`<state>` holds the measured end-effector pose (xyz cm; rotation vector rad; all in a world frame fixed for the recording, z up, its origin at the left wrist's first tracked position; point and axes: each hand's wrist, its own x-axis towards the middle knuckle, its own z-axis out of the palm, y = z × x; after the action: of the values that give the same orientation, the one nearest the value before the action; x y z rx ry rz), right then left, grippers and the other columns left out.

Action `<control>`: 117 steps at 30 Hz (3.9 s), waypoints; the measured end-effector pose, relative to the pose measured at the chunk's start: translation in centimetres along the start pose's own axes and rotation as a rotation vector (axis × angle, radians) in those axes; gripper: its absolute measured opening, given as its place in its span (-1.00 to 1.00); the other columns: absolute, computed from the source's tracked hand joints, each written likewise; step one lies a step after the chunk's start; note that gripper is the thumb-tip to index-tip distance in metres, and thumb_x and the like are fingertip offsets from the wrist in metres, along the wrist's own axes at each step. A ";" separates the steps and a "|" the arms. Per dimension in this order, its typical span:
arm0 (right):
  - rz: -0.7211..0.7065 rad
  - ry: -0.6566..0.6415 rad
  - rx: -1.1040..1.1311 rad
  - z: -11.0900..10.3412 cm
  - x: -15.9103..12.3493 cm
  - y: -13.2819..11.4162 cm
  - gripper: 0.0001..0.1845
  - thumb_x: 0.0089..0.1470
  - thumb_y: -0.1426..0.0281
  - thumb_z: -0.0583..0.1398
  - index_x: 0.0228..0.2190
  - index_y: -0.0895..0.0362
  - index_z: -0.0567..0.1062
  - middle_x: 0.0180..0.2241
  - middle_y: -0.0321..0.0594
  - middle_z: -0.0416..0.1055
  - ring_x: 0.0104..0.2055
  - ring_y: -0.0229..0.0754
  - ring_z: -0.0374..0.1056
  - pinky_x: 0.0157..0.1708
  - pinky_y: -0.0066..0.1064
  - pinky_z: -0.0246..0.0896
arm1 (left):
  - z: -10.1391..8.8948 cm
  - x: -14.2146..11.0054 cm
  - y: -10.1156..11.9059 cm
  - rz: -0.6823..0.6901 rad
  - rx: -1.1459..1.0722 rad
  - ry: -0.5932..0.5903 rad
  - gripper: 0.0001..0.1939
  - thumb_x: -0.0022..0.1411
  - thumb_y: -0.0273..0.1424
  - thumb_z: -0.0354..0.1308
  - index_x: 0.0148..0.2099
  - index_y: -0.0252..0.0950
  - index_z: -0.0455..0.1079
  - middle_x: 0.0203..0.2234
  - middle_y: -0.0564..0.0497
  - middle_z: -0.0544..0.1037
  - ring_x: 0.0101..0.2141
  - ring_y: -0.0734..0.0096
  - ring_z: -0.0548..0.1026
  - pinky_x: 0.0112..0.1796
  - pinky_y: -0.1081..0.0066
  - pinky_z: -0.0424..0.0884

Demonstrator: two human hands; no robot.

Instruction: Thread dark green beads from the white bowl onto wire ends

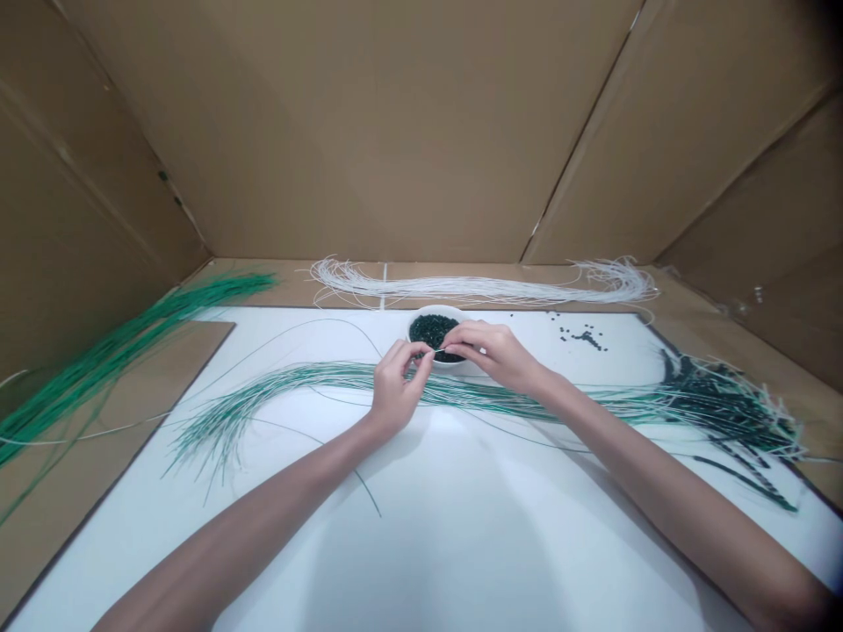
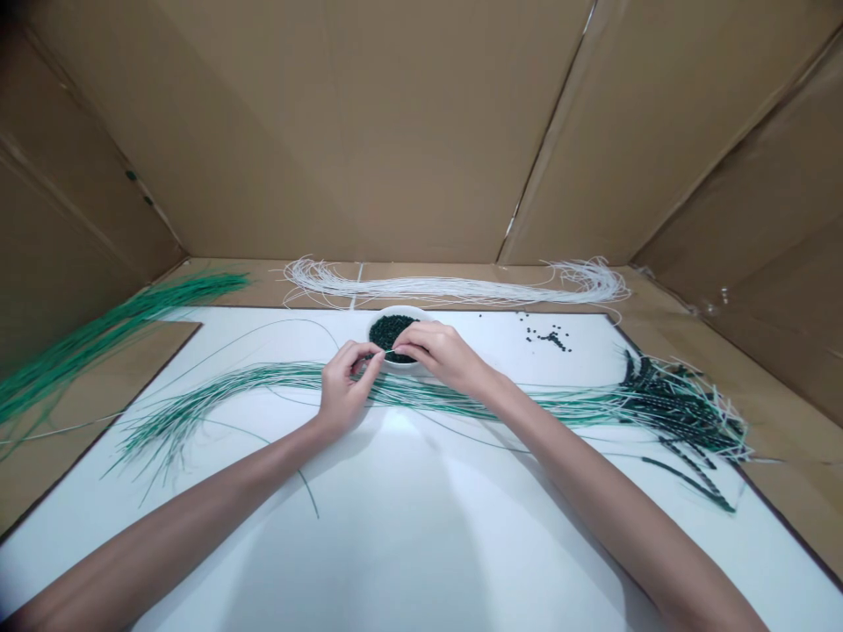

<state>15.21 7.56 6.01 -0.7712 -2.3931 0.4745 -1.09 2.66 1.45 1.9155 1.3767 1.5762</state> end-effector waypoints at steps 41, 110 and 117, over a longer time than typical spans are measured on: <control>0.206 -0.003 0.283 0.6 -0.3 -0.2 -0.80 0.00 0.34 0.12 -0.37 0.12 0.51 -0.41 -0.25 0.47 -0.38 -0.26 0.33 -0.39 -0.45 0.19 | 0.1 0.0 -0.4 0.027 0.031 -0.025 -0.90 0.15 -0.41 0.02 -0.32 -0.30 0.34 -0.52 0.07 0.35 -0.54 0.58 0.23 -0.47 0.55 0.18; 0.303 0.147 0.306 0.6 -0.2 0.1 -0.82 -0.13 0.31 0.21 -0.49 0.18 0.49 -0.47 -0.22 0.46 -0.45 -0.26 0.35 -0.41 -0.44 0.26 | 0.1 0.4 -0.3 -0.141 -0.028 -0.030 -0.91 0.12 -0.42 0.03 -0.37 -0.32 0.33 -0.52 0.08 0.30 -0.55 0.60 0.20 -0.48 0.54 0.17; 0.424 0.143 0.494 1.0 -0.2 0.6 -0.76 -0.25 0.30 0.26 -0.47 0.19 0.52 -0.43 -0.17 0.49 -0.39 -0.18 0.39 -0.35 -0.36 0.31 | 0.1 0.3 -0.3 -0.117 -0.044 -0.016 -0.92 0.12 -0.41 0.05 -0.36 -0.31 0.33 -0.52 0.08 0.29 -0.55 0.59 0.20 -0.48 0.54 0.16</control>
<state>15.03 7.76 4.88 -1.0332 -1.8580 1.0911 -1.16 3.08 1.39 1.7846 1.4086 1.5196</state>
